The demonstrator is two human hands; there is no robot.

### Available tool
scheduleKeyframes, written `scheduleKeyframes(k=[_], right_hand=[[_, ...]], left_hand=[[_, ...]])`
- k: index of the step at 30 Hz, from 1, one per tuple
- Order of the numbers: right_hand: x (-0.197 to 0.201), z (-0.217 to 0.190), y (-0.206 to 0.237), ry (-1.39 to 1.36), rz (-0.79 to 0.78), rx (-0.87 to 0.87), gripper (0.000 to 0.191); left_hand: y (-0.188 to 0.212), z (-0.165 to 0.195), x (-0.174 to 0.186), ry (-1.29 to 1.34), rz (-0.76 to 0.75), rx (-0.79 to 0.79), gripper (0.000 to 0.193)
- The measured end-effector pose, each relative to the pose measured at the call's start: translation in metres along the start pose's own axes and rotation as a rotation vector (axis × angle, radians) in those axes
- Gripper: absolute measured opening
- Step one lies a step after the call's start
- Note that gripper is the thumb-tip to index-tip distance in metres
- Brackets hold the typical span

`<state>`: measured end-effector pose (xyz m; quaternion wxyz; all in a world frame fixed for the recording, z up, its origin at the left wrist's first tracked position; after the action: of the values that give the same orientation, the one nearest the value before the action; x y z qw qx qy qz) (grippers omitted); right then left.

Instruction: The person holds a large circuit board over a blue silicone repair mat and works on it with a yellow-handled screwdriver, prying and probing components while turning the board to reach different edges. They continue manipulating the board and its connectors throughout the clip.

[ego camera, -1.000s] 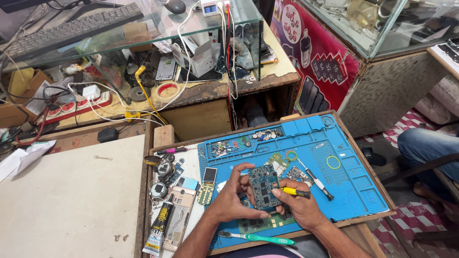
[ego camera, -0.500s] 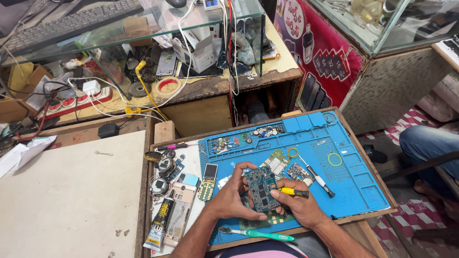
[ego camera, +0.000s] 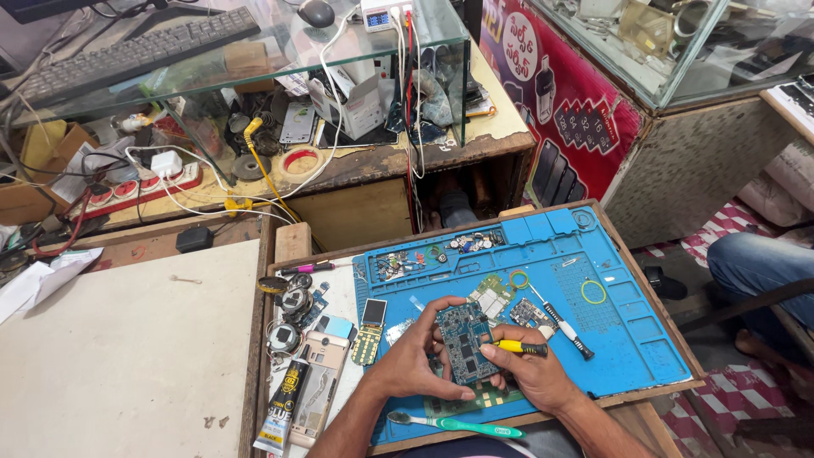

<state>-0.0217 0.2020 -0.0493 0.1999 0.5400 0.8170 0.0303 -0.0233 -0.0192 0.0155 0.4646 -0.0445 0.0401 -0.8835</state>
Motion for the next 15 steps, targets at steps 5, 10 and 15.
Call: scheduleKeyframes(k=[5, 10, 15], right_hand=[[0.0002, -0.0006, -0.0006, -0.002, -0.014, 0.000, 0.021], [-0.0015, -0.0003, -0.0001, 0.047, -0.018, -0.008, 0.023], [-0.0003, 0.0000, -0.0001, 0.084, -0.028, -0.014, 0.025]], left_hand=[[0.0000, -0.0011, 0.0004, 0.005, -0.007, 0.027, 0.122], [0.0021, -0.0030, 0.0018, 0.042, -0.029, 0.033, 0.120], [0.0018, -0.0032, 0.0017, 0.050, -0.042, 0.041, 0.118]])
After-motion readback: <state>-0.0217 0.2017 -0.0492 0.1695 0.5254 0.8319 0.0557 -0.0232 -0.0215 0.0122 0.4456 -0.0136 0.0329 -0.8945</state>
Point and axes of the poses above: each hand's wrist, its own y-axis away from the middle knuckle, its own x-axis out of the back of the hand, z = x × y, the point moved 2 cm from there along -y, towards the middle knuckle, and after that the axes turned 9 degrees about -x, right-handed, at the moved point
